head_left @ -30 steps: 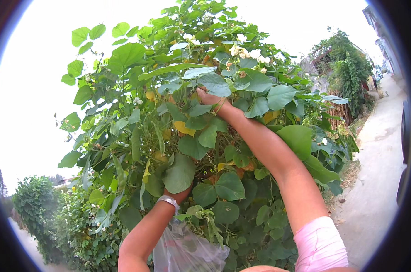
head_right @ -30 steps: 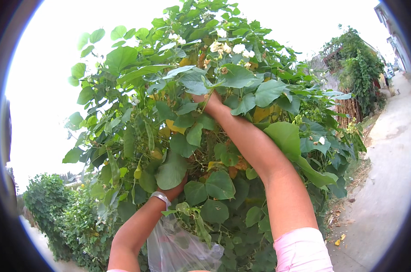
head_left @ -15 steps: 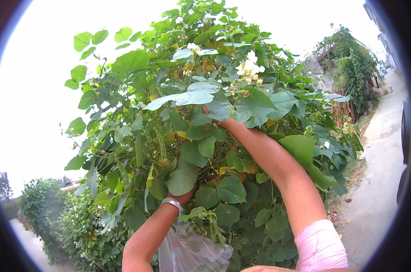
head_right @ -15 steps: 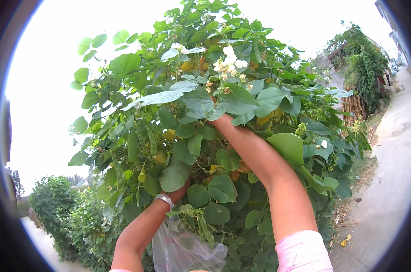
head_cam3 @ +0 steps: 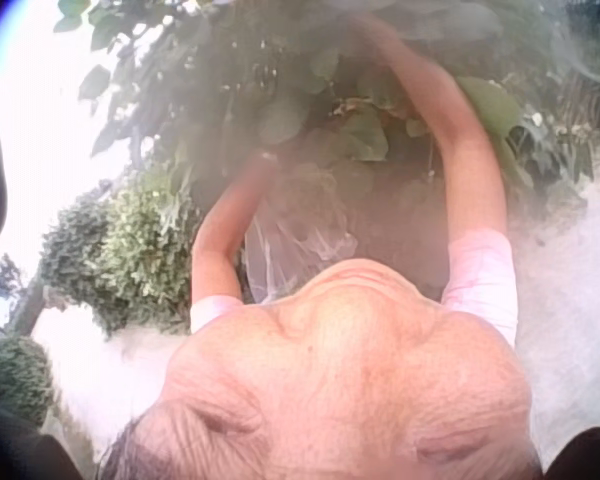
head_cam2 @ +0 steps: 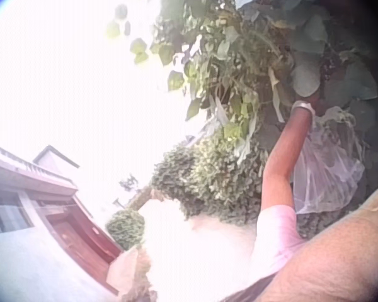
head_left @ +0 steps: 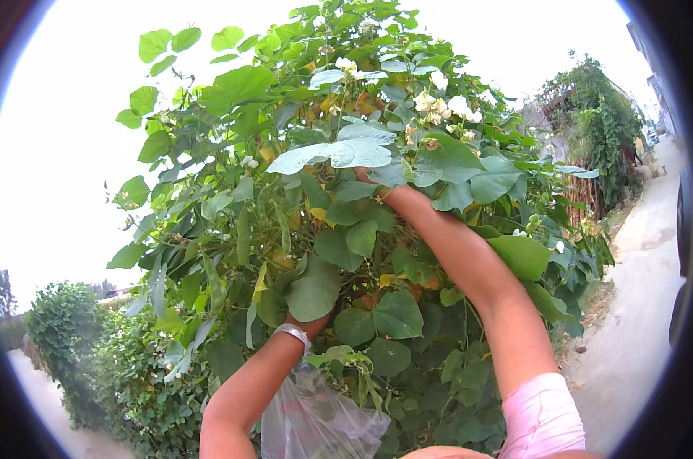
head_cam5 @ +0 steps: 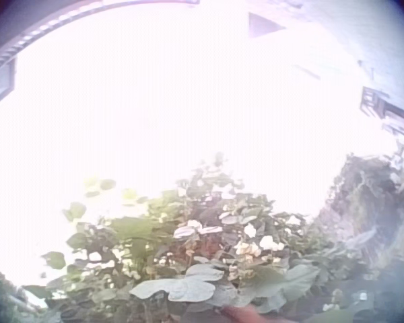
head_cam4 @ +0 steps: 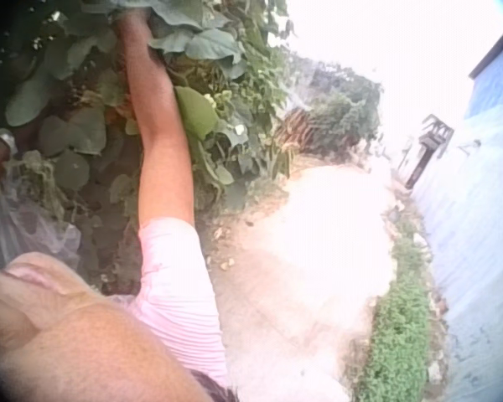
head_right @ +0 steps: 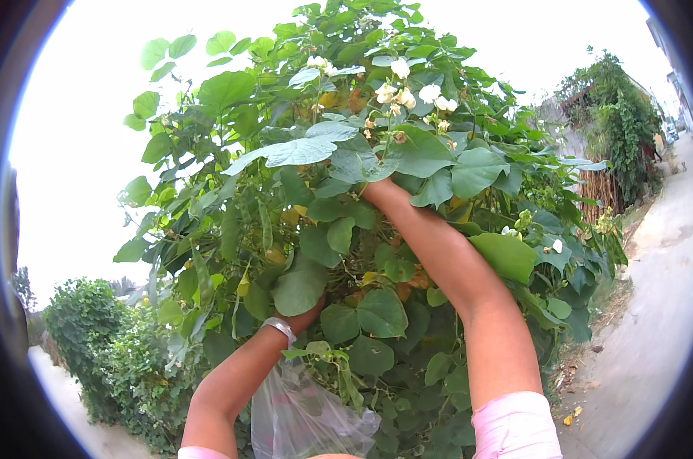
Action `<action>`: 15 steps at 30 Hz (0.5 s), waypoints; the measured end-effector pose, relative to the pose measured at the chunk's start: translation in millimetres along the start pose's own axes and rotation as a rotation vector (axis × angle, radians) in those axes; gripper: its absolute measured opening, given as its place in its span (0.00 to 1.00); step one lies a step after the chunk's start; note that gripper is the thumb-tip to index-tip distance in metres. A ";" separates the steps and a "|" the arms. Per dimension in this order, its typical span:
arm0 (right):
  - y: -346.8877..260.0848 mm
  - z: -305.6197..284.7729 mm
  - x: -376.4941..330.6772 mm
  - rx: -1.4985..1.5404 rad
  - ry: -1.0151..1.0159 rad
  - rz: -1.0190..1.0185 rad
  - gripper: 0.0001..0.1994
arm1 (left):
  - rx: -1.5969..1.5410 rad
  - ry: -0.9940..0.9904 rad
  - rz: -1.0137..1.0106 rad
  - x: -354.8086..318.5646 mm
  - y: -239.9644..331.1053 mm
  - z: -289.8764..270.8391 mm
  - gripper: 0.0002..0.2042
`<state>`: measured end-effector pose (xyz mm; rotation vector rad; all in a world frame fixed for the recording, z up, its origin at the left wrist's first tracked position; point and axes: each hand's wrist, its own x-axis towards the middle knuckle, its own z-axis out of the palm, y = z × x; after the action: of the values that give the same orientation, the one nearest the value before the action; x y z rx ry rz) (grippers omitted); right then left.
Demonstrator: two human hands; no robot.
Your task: The person reaches into a dense bush and picks green beans by hand, placing them into a clear plastic bag held in the other hand. The person repeatedly searches through the foliage to find and harvest the beans.
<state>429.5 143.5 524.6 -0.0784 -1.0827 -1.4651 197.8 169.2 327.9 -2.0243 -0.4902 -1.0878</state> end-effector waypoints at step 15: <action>-5.0 -39.3 32.9 -0.031 -0.136 0.651 0.12 | -0.016 0.024 0.033 -2.0 12.2 -18.3 0.18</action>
<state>438.2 92.9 520.3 -0.5111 -1.0142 -0.8948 194.7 147.4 327.0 -2.0237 -0.4361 -1.0980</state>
